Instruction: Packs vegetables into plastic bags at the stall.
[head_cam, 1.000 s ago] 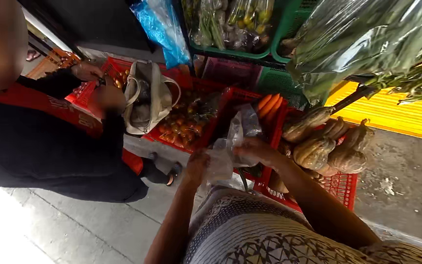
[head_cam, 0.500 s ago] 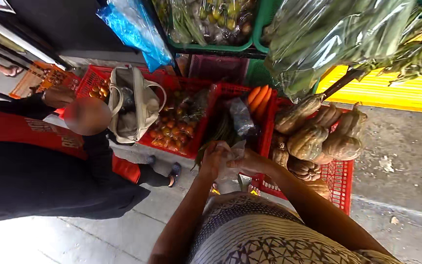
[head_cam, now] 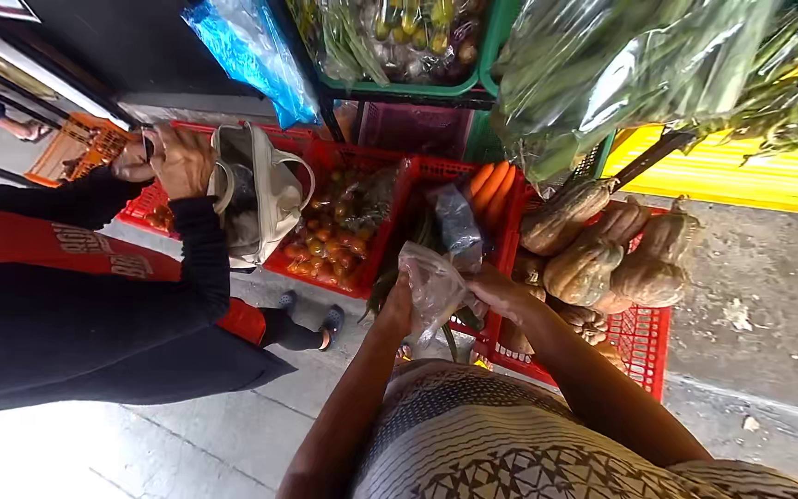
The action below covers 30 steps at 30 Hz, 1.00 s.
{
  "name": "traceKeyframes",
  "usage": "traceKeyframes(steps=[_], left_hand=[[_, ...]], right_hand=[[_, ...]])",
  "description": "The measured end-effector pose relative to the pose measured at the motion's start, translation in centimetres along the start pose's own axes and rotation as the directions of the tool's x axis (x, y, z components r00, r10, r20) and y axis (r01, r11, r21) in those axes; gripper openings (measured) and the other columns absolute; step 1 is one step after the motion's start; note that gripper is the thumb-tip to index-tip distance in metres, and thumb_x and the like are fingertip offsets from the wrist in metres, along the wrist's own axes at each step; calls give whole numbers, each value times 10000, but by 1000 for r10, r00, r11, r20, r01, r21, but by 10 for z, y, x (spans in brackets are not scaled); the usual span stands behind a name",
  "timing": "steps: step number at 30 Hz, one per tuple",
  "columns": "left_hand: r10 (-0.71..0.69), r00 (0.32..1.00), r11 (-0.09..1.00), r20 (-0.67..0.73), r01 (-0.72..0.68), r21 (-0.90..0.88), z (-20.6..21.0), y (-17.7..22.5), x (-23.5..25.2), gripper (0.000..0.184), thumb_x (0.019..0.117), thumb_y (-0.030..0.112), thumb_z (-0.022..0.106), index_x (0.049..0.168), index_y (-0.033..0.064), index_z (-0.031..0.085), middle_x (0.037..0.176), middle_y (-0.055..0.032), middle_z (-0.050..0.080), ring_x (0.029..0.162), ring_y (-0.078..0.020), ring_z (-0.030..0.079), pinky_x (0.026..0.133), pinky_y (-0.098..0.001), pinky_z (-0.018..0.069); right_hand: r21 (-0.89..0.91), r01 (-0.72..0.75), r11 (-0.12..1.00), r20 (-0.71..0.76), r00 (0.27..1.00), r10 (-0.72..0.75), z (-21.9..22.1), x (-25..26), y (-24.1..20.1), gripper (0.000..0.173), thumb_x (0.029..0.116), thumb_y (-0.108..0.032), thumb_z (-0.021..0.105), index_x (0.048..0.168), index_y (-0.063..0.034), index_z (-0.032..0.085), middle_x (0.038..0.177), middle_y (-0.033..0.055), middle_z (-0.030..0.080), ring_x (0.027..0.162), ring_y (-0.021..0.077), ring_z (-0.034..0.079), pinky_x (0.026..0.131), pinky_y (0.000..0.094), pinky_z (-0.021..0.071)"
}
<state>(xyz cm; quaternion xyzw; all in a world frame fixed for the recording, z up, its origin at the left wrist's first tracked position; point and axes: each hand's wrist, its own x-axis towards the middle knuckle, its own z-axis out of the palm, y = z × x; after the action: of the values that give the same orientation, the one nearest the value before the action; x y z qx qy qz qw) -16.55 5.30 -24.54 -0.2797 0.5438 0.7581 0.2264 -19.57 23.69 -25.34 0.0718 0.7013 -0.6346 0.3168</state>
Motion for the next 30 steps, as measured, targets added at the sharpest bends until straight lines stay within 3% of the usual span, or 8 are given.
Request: traceKeyframes(steps=[5,9,12,16,18,21,26,30], left_hand=[[44,999,999,-28,-43,24,6,0,-10,572,1124,422,151,1438,61,465,1206,-118,635,1046,-146,634,890,-334,548],[117,982,990,-145,-126,-58,-7,-8,-1,543,1131,394,172,1425,62,486,1226,-111,634,1056,-139,623,908,-338,534],[143,980,989,-139,-136,59,-12,-15,-1,461,1139,297,242,1388,24,518,1229,-126,634,1061,-142,619,922,-328,529],[201,952,972,-231,-164,168,1,-18,3,414,1128,225,345,1430,-22,482,1349,-202,584,1191,-207,584,1019,-368,487],[324,930,936,-174,-287,205,-2,-29,17,432,1109,160,407,1487,-47,374,1397,-254,535,1237,-248,571,1052,-395,481],[381,924,917,14,-380,118,-3,-38,30,505,1006,61,505,1476,-33,347,1288,-203,587,1110,-178,628,953,-354,546],[155,983,980,100,-166,114,16,-37,34,461,1060,126,426,1498,-12,383,1353,-194,571,1168,-211,611,994,-382,523],[40,920,994,389,-76,78,26,-40,48,436,1063,167,424,1475,26,396,1268,-127,621,1123,-183,630,983,-383,533]], right_hand=[[-175,151,973,227,968,-109,4,1,-1,344,993,-129,654,1308,-2,599,1175,108,666,1068,101,637,970,301,527],[-235,246,940,358,921,-151,8,5,-1,365,926,-226,767,1205,-19,653,1023,45,697,899,53,648,838,274,549],[-298,319,900,414,892,-180,20,10,6,559,844,-284,843,1279,-1,636,1178,108,701,1112,117,656,1024,350,523],[37,321,947,463,834,-300,32,5,13,791,706,-352,926,1301,10,552,1158,18,691,1088,31,648,990,241,538],[-7,264,964,379,893,-242,33,0,11,792,718,-306,921,1327,30,543,1185,53,686,1108,52,646,1010,257,532],[-43,74,996,116,991,-69,35,1,10,754,733,-189,931,1344,29,546,1221,127,676,1123,134,662,1008,316,550],[-99,16,995,4,1000,-16,7,9,31,738,786,-158,892,1395,29,519,1301,163,643,1199,187,629,1044,371,526],[-60,9,998,-124,992,-16,-25,7,46,610,858,-111,821,1381,26,539,1282,154,655,1164,170,646,1014,356,549]])
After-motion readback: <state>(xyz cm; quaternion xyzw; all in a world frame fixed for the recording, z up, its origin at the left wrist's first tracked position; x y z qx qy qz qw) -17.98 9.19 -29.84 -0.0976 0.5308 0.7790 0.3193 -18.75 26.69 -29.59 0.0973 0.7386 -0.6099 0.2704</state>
